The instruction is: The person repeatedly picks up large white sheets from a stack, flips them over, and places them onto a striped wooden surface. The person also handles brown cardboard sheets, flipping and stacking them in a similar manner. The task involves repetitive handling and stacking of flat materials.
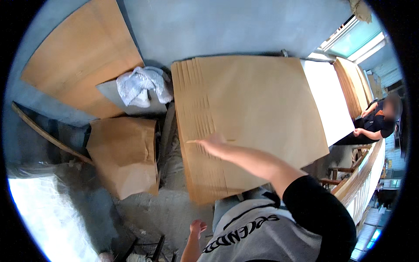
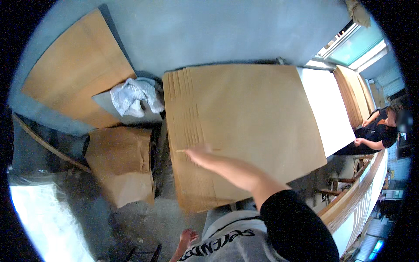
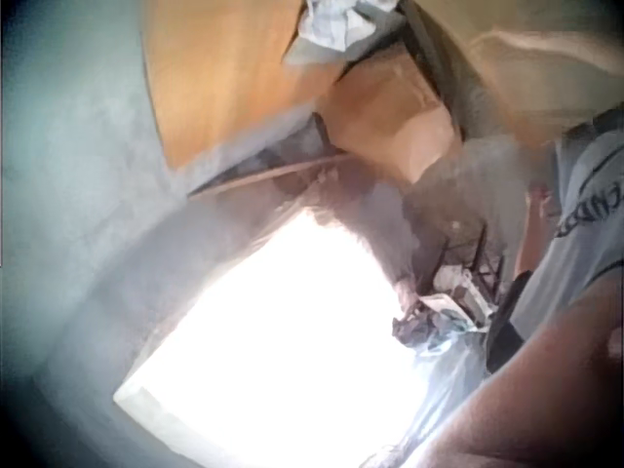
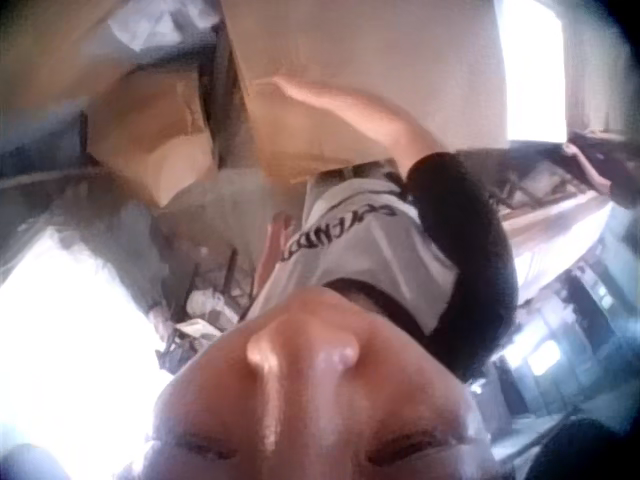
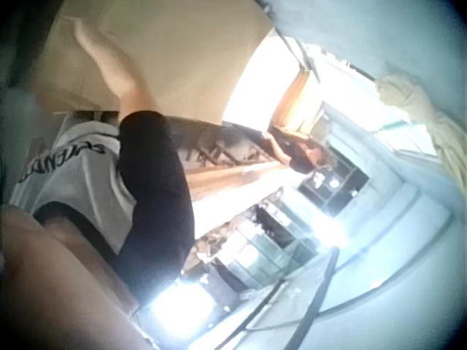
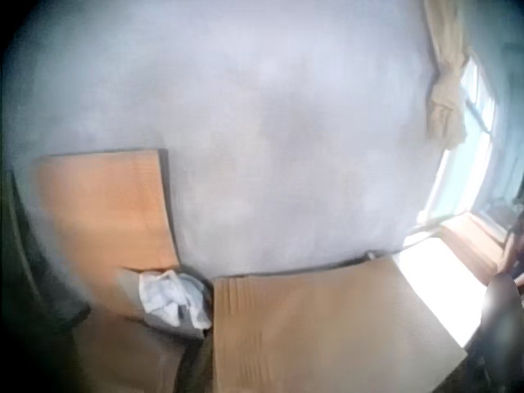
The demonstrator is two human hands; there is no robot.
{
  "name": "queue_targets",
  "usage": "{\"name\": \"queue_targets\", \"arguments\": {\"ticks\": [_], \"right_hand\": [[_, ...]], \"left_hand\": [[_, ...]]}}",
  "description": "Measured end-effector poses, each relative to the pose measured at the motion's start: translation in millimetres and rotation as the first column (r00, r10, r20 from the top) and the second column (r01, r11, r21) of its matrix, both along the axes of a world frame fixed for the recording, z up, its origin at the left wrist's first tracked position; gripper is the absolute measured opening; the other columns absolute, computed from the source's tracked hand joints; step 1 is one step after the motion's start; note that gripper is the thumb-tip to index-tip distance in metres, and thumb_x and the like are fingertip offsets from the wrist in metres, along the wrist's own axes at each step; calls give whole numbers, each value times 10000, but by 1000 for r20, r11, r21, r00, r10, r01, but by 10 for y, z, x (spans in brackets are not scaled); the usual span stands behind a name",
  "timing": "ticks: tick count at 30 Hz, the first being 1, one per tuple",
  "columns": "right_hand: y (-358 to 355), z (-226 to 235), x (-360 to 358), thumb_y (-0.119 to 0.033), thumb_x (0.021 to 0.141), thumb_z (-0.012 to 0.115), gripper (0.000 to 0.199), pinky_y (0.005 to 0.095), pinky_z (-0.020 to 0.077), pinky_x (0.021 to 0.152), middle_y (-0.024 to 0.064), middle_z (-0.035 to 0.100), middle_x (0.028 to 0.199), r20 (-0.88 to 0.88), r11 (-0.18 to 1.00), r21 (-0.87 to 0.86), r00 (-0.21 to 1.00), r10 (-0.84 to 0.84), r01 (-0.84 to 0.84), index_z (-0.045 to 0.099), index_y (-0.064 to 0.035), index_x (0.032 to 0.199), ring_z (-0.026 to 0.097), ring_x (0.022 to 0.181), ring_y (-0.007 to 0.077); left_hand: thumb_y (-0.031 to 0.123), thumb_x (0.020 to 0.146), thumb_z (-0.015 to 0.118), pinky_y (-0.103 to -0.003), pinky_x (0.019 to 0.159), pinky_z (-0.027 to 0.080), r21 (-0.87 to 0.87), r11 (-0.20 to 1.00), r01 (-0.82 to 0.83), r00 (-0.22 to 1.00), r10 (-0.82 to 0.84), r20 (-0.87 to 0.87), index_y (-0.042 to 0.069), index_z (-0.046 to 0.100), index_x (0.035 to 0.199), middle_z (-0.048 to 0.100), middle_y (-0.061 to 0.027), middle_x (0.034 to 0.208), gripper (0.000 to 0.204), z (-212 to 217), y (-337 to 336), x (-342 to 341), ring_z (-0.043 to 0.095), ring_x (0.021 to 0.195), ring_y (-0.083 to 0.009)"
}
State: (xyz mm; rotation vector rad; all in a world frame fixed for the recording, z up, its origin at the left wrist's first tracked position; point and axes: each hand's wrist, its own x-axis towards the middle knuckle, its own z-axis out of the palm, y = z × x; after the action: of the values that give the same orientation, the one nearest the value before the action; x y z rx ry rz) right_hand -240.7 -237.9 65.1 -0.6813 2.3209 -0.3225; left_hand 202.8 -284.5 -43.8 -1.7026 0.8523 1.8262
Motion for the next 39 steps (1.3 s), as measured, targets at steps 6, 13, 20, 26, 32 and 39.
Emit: {"name": "queue_targets", "arguments": {"ticks": [6,13,20,26,32,39], "right_hand": [[772,199,-209,-179,863,405,245,313,441,451,53,512,601,-90,946,267,972,217,-186,588,-220,1022,529,532,133],[-16,81,96,-141,861,389,296,316,440,477,44,522,652,-52,988,40,987,151,-150,542,-237,1096,466,489,157],[1146,159,-141,-137,858,380,300,357,459,605,88,552,669,-58,941,295,980,192,-167,533,-213,1105,567,644,212],[359,176,-77,-111,822,433,296,336,458,487,47,551,646,-190,944,160,929,317,-289,564,-230,1059,517,520,167],[345,-115,-91,-56,815,426,400,265,432,420,5,475,566,-112,993,-106,993,46,-58,491,-274,1144,420,429,121],[1032,332,-385,-44,764,472,367,351,455,617,68,593,757,-368,969,163,899,236,-187,578,-264,1038,577,757,224]], "left_hand": [[151,783,485,-311,532,495,64,986,-152,976,140,165,67,510,879,581,-90,724,130,-57,-76,540,584,598,-194],[139,793,452,-320,553,500,-39,999,37,992,-32,118,61,498,908,582,-101,768,146,86,-52,251,587,621,-197],[146,794,450,-331,565,502,1,1000,-24,984,24,174,57,514,888,583,-94,758,145,-10,-8,802,583,633,-205],[157,802,462,-322,561,498,-44,999,4,989,3,148,69,520,903,584,-89,742,146,-77,-61,568,590,652,-204],[211,798,505,-317,564,492,-92,987,131,991,-131,10,69,500,909,581,-87,739,180,178,-128,-25,588,644,-194],[199,776,530,-324,540,497,-45,999,-1,979,10,204,68,493,884,576,-95,725,173,-59,-96,589,590,621,-207]]}}
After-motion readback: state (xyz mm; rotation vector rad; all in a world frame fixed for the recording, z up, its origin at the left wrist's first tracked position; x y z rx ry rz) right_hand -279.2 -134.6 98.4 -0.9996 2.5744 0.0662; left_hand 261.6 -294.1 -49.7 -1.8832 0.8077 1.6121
